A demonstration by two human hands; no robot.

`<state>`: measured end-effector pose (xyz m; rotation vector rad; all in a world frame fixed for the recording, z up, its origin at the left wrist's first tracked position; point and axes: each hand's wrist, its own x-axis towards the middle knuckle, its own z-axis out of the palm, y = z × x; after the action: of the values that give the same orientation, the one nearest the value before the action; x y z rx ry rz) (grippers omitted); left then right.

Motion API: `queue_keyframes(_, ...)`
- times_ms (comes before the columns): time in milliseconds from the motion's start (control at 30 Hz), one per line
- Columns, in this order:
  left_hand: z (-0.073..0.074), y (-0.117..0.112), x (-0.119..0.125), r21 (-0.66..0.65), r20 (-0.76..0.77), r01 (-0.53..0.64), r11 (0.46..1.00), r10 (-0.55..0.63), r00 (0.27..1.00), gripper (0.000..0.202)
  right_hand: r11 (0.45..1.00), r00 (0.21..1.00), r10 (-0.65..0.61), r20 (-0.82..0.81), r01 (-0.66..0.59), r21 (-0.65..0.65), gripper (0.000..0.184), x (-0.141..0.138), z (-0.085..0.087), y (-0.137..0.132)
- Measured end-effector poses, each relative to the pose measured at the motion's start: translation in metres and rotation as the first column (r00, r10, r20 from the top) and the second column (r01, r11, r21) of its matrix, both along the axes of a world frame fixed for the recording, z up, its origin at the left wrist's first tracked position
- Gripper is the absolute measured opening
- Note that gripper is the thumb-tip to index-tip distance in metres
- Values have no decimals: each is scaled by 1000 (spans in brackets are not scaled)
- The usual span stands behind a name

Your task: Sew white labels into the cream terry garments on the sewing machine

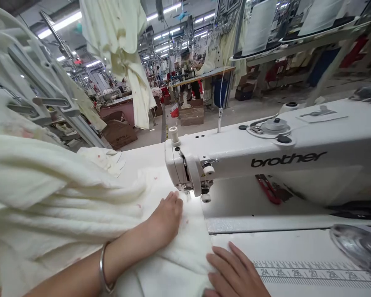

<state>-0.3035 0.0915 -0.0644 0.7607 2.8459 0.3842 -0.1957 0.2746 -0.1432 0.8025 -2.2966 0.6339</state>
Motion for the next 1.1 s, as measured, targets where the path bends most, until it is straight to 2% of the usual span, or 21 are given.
queue_keyframes(67,-6,-2,-7,19,-8,-21,1000,21,1000,16,974,994,-75,74,89,-208,30,-10,10,-17)
queue_keyframes(133,-4,-4,-10,53,-9,-44,998,44,999,15,956,986,-119,118,146,-256,32,-20,17,-33)
queue_keyframes(200,5,-5,-9,107,-10,-62,992,63,998,14,959,979,-151,140,180,-221,31,-26,19,-40)
queue_keyframes(300,22,-3,0,225,-7,-113,968,118,993,8,968,967,-204,150,223,-117,22,-24,15,-34)
queue_keyframes(367,29,1,5,333,177,-250,909,200,964,9,965,959,-262,109,264,3,17,-18,9,-25)
queue_keyframes(467,26,8,6,361,516,-474,803,251,819,13,931,935,-353,31,348,110,51,-12,3,-16)
queue_keyframes(533,18,12,2,338,570,-522,783,271,776,13,918,926,-377,15,372,138,61,-12,2,-16)
queue_keyframes(700,4,18,-6,315,562,-544,777,309,767,10,909,923,-386,9,378,175,61,-13,3,-19)
queue_keyframes(1100,-3,16,-12,279,550,-504,817,294,782,12,909,922,-387,16,379,172,57,-14,6,-21)
